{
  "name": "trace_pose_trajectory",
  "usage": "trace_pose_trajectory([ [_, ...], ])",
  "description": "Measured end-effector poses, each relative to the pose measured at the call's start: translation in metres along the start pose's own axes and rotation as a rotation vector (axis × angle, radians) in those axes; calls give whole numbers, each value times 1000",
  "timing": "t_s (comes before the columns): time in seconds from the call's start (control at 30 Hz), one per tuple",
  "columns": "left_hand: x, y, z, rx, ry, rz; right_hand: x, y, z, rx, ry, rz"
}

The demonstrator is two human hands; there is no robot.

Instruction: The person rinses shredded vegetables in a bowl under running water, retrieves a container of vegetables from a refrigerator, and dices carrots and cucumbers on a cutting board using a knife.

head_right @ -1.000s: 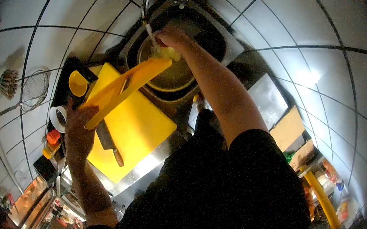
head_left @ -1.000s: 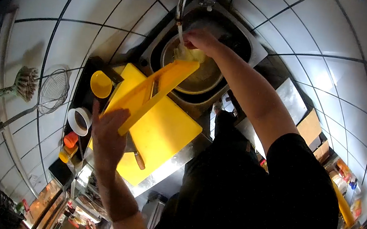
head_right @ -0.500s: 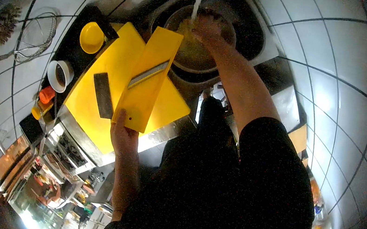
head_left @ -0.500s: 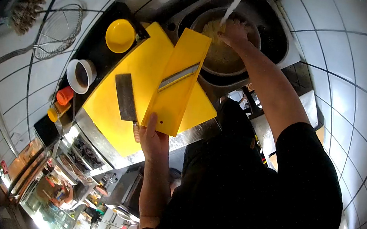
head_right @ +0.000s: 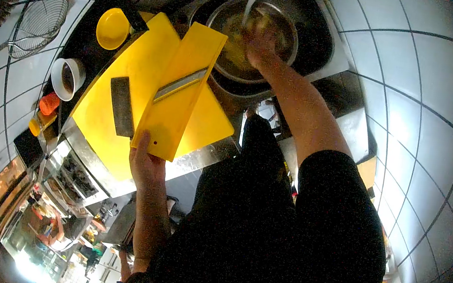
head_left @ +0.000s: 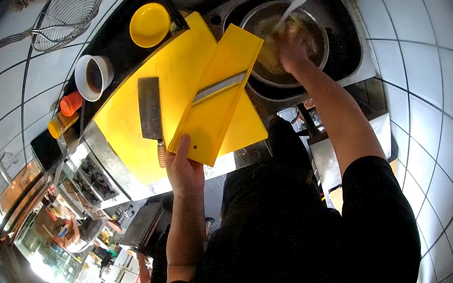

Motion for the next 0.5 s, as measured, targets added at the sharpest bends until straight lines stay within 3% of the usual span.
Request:
trace_pose_trajectory([
  [0.03, -2, 0, -5, 10, 7, 10, 13, 12, 12, -3, 169, 86],
  [0.13, -9, -4, -27, 25, -5, 24, -2, 14, 13, 36, 106, 245],
  [0.2, -12, -19, -44, 27, -49, -2, -6, -11, -7, 229, 215, 135],
  [0.27, -31, -26, -81, 64, -82, -51, -11, -11, -4, 179, 157, 91],
  [0.33, -42, -46, -107, 132, -130, -94, -10, 21, 8, -108, -66, 121],
  [0.43, -55, -74, -152, 290, -253, -160, -13, 31, 2, -49, 57, 101],
  [0.5, -64, -80, -184, 321, -377, -172, -14, 41, -4, -88, -95, 43],
])
Point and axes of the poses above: each hand's wrist, its own y-axis away from the middle knuckle, its own z-axis out of the back of the hand, x = y × z, the point moved 2 cm from there along -y, towards the middle knuckle, and after that the axes turned 5 degrees about z, right-handed, at the moved point
